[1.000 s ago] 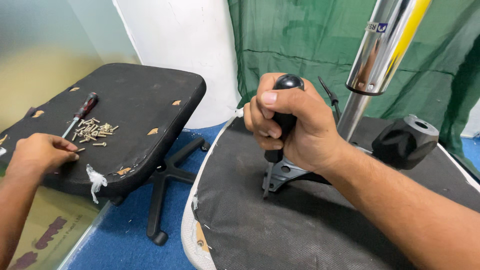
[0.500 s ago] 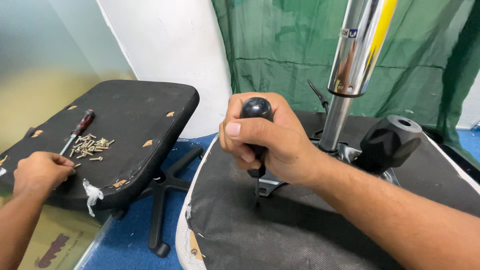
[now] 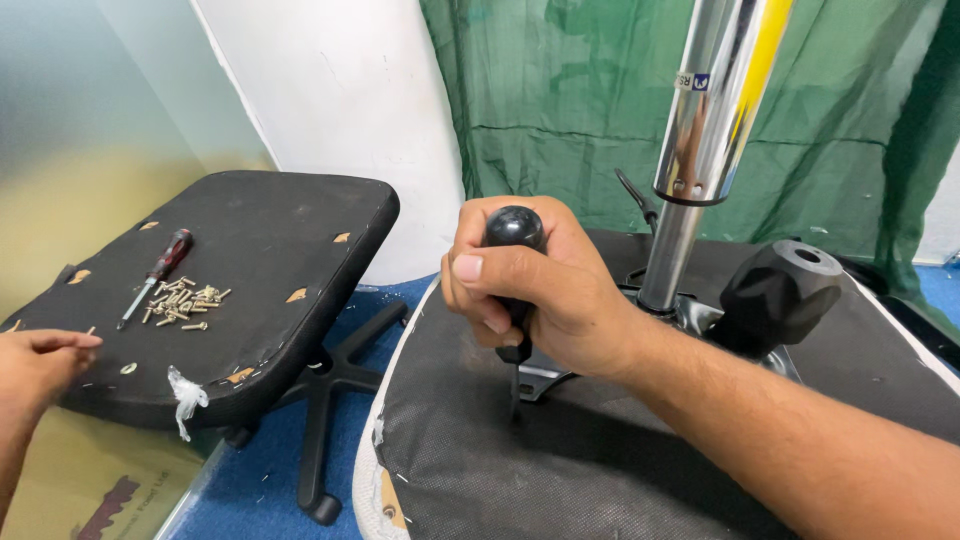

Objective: The person uses a screwdriver to fasten screws into the base of an office chair, securing the central column to the seat. The person works on multiple screw holes around the base, tightening each screw in sequence.

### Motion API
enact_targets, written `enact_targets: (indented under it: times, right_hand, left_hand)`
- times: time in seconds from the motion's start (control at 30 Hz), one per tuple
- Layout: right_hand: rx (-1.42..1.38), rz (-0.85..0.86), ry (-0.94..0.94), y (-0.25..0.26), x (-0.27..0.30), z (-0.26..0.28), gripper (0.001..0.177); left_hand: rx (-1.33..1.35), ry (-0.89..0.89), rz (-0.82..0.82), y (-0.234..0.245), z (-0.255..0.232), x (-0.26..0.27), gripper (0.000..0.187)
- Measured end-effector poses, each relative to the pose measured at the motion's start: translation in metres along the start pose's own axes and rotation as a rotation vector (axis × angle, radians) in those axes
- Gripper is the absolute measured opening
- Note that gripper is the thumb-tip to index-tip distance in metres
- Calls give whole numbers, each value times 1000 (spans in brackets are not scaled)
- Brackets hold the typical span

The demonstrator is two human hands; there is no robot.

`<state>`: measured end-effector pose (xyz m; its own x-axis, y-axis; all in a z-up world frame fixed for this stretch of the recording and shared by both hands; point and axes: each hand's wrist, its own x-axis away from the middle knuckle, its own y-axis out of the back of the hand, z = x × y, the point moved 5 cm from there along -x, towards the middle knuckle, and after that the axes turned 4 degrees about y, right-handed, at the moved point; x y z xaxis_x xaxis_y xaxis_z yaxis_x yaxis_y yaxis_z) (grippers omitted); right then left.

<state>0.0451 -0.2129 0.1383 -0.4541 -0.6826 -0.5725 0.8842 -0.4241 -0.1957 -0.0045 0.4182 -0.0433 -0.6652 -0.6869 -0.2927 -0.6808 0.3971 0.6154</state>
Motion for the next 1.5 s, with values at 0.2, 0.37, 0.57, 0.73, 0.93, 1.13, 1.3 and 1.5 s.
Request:
enact_targets:
  times: [0.2, 0.37, 0.57, 0.73, 0.93, 1.13, 1.3, 1.5]
  right_hand:
    - [8, -3, 5, 3, -3, -1, 21]
    - [23, -11, 4, 2, -7, -3, 20]
    - [75, 12, 27, -3, -9, -2, 22]
    - [51, 11, 25, -6, -7, -1, 21]
    - [50, 15, 19, -7, -3, 1, 20]
    - [99, 19, 44, -4, -2, 3, 20]
    - [83, 0, 29, -7, -2, 8, 20]
    - [516, -116, 23, -5, -6, 32, 21]
  left_hand:
    - [-637, -47, 106, -2, -2, 25, 31]
    - [-707, -194, 257, -18, -12, 30, 54]
    - [-834, -211, 295, -14, -15, 42, 44]
    - [-904, -206, 319, -8, -30, 52, 34]
    - [-820, -37, 345, -11, -34, 44, 42]
    - [-887, 64, 279, -21, -23, 30, 45]
    - [-868, 47, 208, -17, -52, 28, 42]
    - [-196, -60, 190, -18, -217, 111, 30]
